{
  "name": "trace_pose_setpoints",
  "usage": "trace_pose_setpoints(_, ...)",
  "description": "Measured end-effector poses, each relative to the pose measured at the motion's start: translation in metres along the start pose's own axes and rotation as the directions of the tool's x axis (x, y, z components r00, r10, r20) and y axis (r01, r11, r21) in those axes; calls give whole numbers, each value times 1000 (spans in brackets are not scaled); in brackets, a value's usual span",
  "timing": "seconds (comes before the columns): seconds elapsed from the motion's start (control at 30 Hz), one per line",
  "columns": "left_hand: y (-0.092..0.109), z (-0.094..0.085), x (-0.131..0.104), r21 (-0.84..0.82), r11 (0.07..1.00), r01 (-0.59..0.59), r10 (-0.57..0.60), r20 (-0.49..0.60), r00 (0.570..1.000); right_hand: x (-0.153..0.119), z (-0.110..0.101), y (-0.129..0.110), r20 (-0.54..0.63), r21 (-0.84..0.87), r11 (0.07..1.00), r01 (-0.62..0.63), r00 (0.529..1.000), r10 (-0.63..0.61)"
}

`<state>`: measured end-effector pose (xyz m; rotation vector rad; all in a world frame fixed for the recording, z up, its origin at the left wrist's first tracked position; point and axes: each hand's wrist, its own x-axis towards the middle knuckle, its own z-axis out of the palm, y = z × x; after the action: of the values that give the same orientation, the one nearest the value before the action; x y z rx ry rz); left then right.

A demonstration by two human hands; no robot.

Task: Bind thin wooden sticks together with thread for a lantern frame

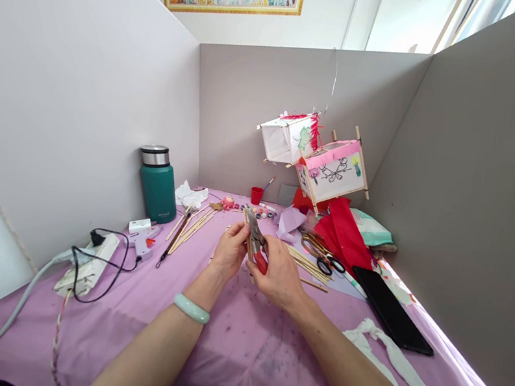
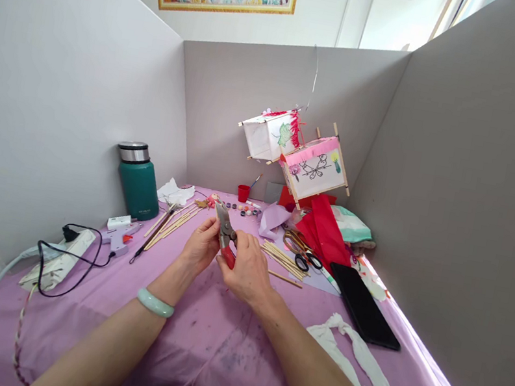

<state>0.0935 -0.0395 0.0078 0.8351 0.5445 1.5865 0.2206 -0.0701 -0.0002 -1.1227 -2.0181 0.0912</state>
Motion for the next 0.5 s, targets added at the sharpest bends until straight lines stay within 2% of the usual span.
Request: trace_pose_setpoints(0.5, -3, -4, 0, 55, 998, 6, -7, 4, 1000, -1, 1, -4, 10, 13, 1000, -7, 1000, 6)
